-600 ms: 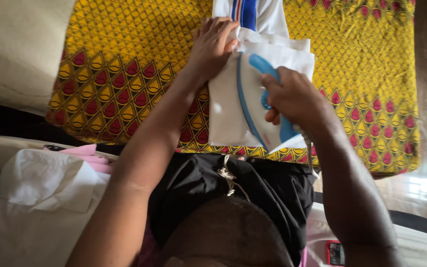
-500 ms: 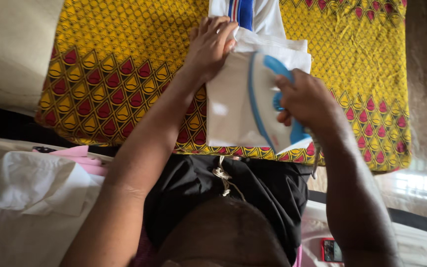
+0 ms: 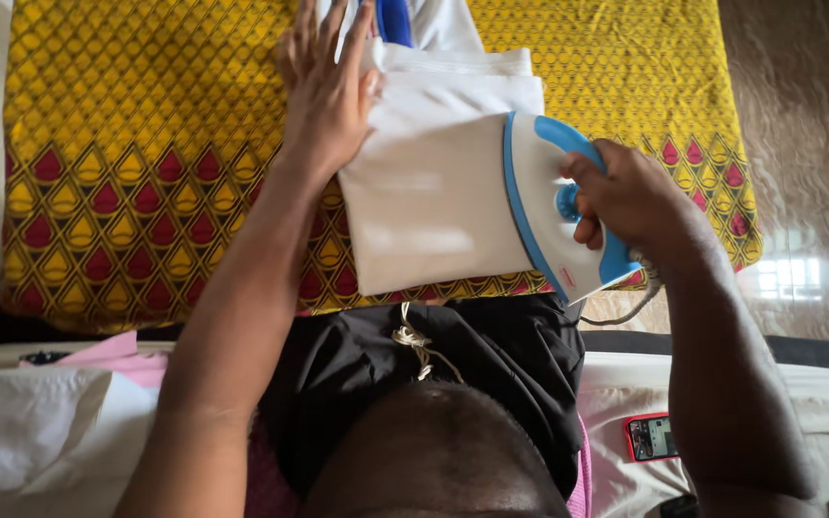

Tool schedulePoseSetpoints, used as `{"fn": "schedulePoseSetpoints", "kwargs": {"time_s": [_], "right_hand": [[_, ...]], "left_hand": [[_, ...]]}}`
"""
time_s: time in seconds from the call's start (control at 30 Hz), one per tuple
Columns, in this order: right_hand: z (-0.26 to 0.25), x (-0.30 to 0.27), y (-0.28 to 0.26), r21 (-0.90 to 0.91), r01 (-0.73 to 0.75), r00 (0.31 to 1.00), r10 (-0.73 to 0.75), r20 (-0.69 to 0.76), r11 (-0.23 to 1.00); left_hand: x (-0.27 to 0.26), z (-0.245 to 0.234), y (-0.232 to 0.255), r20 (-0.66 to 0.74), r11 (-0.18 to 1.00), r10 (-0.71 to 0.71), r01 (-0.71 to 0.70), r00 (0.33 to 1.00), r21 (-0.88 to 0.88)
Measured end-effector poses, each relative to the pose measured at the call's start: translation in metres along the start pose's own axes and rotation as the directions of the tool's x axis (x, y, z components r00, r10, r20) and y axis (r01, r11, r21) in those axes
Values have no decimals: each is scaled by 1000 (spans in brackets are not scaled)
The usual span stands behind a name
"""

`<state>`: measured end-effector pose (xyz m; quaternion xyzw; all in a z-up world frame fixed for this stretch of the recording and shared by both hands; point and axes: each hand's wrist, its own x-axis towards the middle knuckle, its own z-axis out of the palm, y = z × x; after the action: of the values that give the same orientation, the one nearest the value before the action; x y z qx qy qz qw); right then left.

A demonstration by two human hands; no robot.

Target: The person irons a white t-shirt on a patterned bedsheet, repeatedly folding and pressing different sections of the garment. The person uses a blue and white iron to smooth the fabric and folds the shirt into a compact stack.

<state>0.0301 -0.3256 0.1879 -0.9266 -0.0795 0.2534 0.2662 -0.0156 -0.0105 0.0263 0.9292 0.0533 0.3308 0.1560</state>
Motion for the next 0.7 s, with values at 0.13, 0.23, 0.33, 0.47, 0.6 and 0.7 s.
{"fn": "schedulePoseSetpoints", "kwargs": {"time_s": [0.13,0.23,0.33,0.47,0.6,0.7], "right_hand": [[-13,3,-1,41,-88,995,90,-50,995],[-24,7,-5,115,-39,998,45,-51,993],[-20,9,-18,130,36,998,-30,-46,991],[-13,20,-57,66,120,992,-118,-39,991],[-25,10,-60,17,83,987,-80,-137,996],[-39,-3,-34,111,77,994,-68,-82,991]], "left_hand": [[-7,-29,21,209,996,88,-85,974,-25],[-5,-35,36,340,998,45,-25,939,-63],[-9,-37,40,450,993,-52,94,891,-71],[-10,-35,41,426,995,-49,79,903,-54],[-14,-29,34,372,995,-22,55,928,-79],[-17,-28,32,405,995,-44,78,913,-67]]}}
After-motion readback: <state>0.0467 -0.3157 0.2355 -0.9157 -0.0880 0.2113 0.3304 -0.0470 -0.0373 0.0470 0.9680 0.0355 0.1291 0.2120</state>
